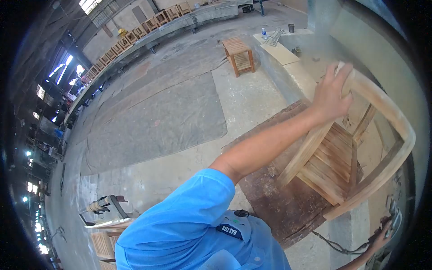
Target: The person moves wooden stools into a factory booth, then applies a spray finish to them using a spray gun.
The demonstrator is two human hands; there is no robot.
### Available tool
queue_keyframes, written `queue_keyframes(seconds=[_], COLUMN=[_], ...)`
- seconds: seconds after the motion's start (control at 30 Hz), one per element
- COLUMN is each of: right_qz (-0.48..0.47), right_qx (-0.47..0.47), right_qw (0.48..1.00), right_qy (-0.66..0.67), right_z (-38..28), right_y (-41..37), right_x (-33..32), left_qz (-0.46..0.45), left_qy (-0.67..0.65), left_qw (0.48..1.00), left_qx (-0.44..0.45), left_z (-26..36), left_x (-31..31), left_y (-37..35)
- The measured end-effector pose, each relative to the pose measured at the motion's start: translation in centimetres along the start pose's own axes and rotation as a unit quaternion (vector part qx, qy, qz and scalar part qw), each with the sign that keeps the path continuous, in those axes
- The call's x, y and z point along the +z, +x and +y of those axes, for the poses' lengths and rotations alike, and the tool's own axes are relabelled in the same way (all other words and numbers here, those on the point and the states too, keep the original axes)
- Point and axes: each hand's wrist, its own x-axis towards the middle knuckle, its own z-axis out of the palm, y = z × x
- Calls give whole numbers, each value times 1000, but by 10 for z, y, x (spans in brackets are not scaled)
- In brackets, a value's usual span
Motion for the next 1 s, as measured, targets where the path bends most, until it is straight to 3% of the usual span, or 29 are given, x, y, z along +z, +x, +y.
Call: queue_keyframes(seconds=[0.07, 0.13, 0.23, 0.33, 0.43, 0.47, 0.53, 0.57, 0.67, 0.8, 0.9, 1.0], right_qz=[14, 43, 82, 49, 152, 159, 145, 219, 188, 144, 108, 123], right_qx=[38, 71, 107, -45, -62, -176, -173, -73, -276, -128, -171, -206], right_qw=[999, 997, 991, 997, 986, 971, 974, 973, 934, 981, 979, 969], right_qy=[16, 10, 25, 36, -37, -43, 17, -21, -130, 20, 26, 59], right_z=[21, 4, -10, 74, -85, -111, -139, -158, -159, -166, -149, -159], right_y=[-132, -208, -239, -224, -272, -279, -280, -283, -267, -261, -242, -238], right_x=[11, 11, -37, -119, -82, -75, -72, -64, -75, -66, -74, -72], left_qz=[-85, -108, -106, -105, -100, -103, -107, -107, -109, -134, -126, -44], left_qy=[22, 41, 22, 12, 19, 23, 21, 14, 26, 59, 106, 171], left_qw=[994, 992, 993, 992, 993, 992, 990, 989, 990, 981, 965, 963], left_qx=[-59, -53, -48, -64, -65, -70, -88, -97, -84, -130, -202, -202], left_z=[41, 54, 72, 67, 64, 70, 74, 72, 73, 79, 88, 72], left_x=[-94, -156, -182, -201, -234, -244, -256, -258, -269, -286, -292, -282], left_y=[-86, -116, -165, -226, -283, -290, -289, -280, -259, -253, -243, -252])
